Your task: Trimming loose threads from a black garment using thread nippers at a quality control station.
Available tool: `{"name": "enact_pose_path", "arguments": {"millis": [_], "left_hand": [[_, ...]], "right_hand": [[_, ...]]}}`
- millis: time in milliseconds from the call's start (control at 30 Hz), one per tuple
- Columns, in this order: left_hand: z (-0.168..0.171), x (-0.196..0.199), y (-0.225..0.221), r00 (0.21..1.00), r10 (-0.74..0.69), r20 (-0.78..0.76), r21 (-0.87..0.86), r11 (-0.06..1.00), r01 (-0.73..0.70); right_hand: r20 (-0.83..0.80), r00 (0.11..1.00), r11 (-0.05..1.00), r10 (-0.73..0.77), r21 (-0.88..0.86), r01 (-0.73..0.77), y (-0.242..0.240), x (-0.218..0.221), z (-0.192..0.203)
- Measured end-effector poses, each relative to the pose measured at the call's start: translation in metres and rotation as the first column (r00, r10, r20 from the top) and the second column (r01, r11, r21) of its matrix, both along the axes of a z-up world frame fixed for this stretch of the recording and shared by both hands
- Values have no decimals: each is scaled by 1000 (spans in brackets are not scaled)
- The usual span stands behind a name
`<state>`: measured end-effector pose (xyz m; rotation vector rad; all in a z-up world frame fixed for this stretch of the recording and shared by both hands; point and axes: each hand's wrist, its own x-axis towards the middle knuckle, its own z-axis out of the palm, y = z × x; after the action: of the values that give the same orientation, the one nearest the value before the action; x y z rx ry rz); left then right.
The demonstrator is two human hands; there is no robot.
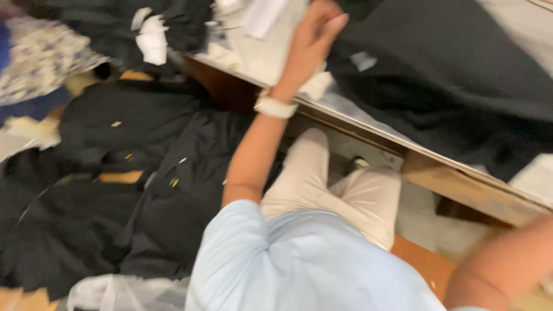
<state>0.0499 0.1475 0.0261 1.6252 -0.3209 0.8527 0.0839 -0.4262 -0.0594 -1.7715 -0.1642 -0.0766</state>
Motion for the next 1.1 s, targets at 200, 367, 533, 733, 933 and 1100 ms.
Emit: {"name": "enact_pose_path", "arguments": {"millis": [200, 367, 533, 733, 933, 1100], "left_hand": [[-69, -36, 13, 953, 25, -303, 174, 984, 30], [-78, -42, 12, 913, -13, -407, -11, 1000, 9], [-87, -37, 15, 874, 109, -473, 81, 993, -80], [-67, -41, 6, 849, 40, -526, -1, 999, -47], [-64, -37, 1, 873, 161, -461, 144, 984, -106], [-83, -29, 8, 883, 203, -424, 140, 978, -158]], "right_hand": [[33, 962, 962, -272, 8, 272, -11, -41, -11], [108, 959, 956, -261, 169, 241, 14, -55, 2], [71, 948, 916, -311, 289, 279, 23, -59, 12], [117, 947, 937, -299, 225, 268, 25, -64, 17], [901, 299, 769, -315, 58, 637, 96, -90, 62], [889, 455, 824, 59, -301, 481, 115, -115, 23]]}}
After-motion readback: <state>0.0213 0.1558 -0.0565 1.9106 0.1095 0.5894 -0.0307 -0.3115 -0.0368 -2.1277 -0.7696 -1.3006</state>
